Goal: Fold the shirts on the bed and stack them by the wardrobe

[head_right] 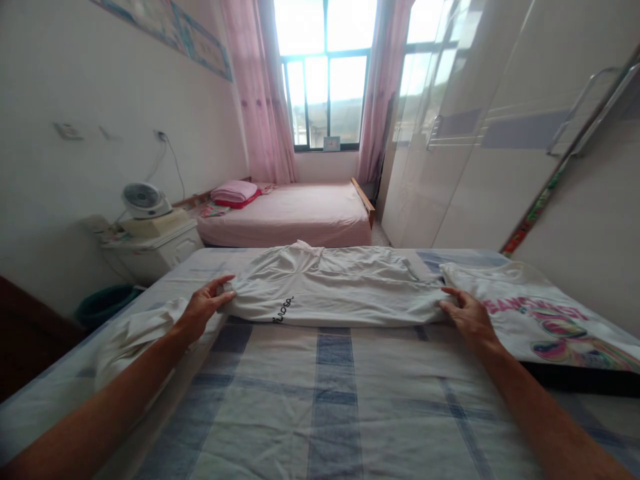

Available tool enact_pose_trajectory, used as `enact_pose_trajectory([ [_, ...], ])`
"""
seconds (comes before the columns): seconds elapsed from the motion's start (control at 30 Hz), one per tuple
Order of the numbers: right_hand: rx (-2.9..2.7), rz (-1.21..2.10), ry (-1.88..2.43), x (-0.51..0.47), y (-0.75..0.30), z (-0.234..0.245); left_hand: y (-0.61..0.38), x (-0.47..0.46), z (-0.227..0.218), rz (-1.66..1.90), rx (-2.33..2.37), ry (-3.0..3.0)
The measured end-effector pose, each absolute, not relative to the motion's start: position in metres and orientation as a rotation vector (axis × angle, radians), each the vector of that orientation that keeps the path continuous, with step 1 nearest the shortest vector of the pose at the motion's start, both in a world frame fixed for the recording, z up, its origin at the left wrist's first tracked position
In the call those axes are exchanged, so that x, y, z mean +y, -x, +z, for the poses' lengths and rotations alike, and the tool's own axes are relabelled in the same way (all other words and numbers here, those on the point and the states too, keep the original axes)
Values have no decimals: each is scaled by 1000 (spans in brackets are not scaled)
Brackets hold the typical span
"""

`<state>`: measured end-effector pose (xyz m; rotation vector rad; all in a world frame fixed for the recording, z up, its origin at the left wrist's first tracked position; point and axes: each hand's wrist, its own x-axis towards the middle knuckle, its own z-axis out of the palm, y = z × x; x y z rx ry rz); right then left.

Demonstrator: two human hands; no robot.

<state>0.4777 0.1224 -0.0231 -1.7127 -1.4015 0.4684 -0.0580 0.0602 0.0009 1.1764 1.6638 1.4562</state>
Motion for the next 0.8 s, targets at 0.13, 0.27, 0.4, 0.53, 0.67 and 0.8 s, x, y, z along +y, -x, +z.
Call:
enact_pose_trajectory([
  [0.13, -1334, 573, 1632, 114, -488, -17, 62, 31, 11, 1411, 1482, -1308],
  [0.27, -1410, 584, 1813, 113, -490, -28, 62, 26, 3, 1127, 1646, -1182],
  [0.4, -1470, 525, 1919, 116, -478, -25, 57, 45, -1, 1277, 1582, -1023],
  [0.53, -1501, 502, 1659, 117, -480, -11, 67, 33, 15, 1483, 1414, -1079],
  [0.67, -1572, 637, 1741, 117, -492, -16, 80, 3, 19, 1140, 1530, -1141],
  [0.8, -1592, 656, 1805, 113, -491, -20, 78, -4, 9, 1039, 1617, -1173],
])
